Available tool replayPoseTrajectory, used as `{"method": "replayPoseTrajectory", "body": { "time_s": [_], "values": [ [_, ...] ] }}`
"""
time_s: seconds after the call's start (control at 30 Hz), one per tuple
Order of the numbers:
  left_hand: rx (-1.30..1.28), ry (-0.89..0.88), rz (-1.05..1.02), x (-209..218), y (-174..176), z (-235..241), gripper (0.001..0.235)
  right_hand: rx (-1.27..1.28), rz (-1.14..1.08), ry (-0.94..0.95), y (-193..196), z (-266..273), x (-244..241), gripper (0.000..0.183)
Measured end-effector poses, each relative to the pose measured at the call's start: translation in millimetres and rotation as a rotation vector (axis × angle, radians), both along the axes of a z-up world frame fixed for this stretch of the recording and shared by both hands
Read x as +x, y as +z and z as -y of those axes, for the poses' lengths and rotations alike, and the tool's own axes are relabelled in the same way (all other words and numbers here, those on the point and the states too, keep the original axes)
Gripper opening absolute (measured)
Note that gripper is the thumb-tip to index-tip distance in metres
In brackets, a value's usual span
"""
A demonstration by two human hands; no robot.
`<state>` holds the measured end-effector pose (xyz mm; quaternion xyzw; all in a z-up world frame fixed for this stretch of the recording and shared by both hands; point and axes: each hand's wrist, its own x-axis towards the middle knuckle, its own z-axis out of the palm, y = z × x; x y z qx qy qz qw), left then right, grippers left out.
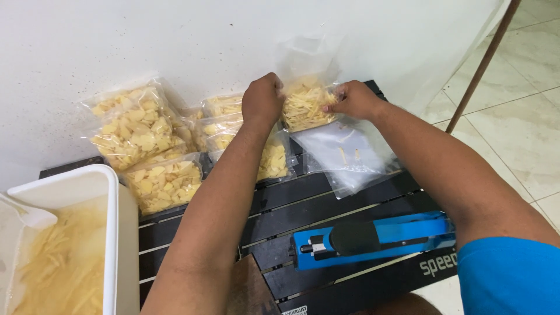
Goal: The person scoops shredded food from a white tub filled with liquid using a white plastic spoon and transfers it into clear plastic bags. They hold the bag open with one hand, fill it with several spoonfuls, and place the filled bags on a black crate next to other sealed bags.
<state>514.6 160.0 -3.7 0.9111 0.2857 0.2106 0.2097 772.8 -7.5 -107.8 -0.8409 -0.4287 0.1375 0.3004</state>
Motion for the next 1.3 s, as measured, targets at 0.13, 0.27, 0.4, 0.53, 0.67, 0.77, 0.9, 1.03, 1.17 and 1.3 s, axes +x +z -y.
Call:
{"method": "replayPoseTrajectory", "body": {
  "time_s": [0.13, 0.27, 0.4, 0.53, 0.67, 0.77, 0.9, 1.03, 1.17, 1.3],
  "values": [
    [-0.167, -0.001, 0.174, 5.1, 9.8, -9.3, 0.016, 0.172, -0.12, 0.117, 102.7, 41.8, -51.9, 0.037],
    [-0.336, -0.204, 0.577, -57.5, 97.7, 41.1, 0.007, 0.413, -0.215, 0.122, 190.9, 81.6, -117.7, 0.065],
    [-0.646, -0.404, 0.533, -152.6, 164.1, 105.3, 0.075, 0.648, -0.443, 0.148, 267.6, 121.4, -228.8, 0.042],
    [-0.5, -0.304, 0.351, -254.2, 186.0, 166.9, 0.065, 0.534, -0.461, -0.034, 301.3, 164.2, -340.5, 0.031],
    [-0.448, -0.114, 0.325, -341.9, 164.5, 201.7, 0.035, 0.646, -0.756, 0.353, 261.2, 188.4, -405.3, 0.083],
    [-0.516, -0.148, 0.369, -403.8, 150.3, 225.5, 0.041, 0.565, -0.838, 0.342, 238.7, 202.3, -457.3, 0.069],
    [-0.895, -0.171, 0.488, -471.3, 135.1, 247.2, 0.082, 0.498, -0.876, 0.417, 225.8, 204.9, -517.2, 0.071],
    [-1.069, 0.14, 0.51, -508.5, 148.8, 269.0, 0.082, 0.434, -0.917, 0.566, 225.2, 198.8, -557.4, 0.081],
    [-0.84, 0.125, 0.576, -535.3, 129.2, 273.9, 0.044, 0.378, -1.024, 0.469, 228.6, 196.7, -585.8, 0.063],
    [-1.01, 0.114, 0.85, -541.3, 118.2, 277.4, 0.047, 0.479, -0.955, 0.456, 253.1, 193.4, -613.6, 0.03]
  ]
}}
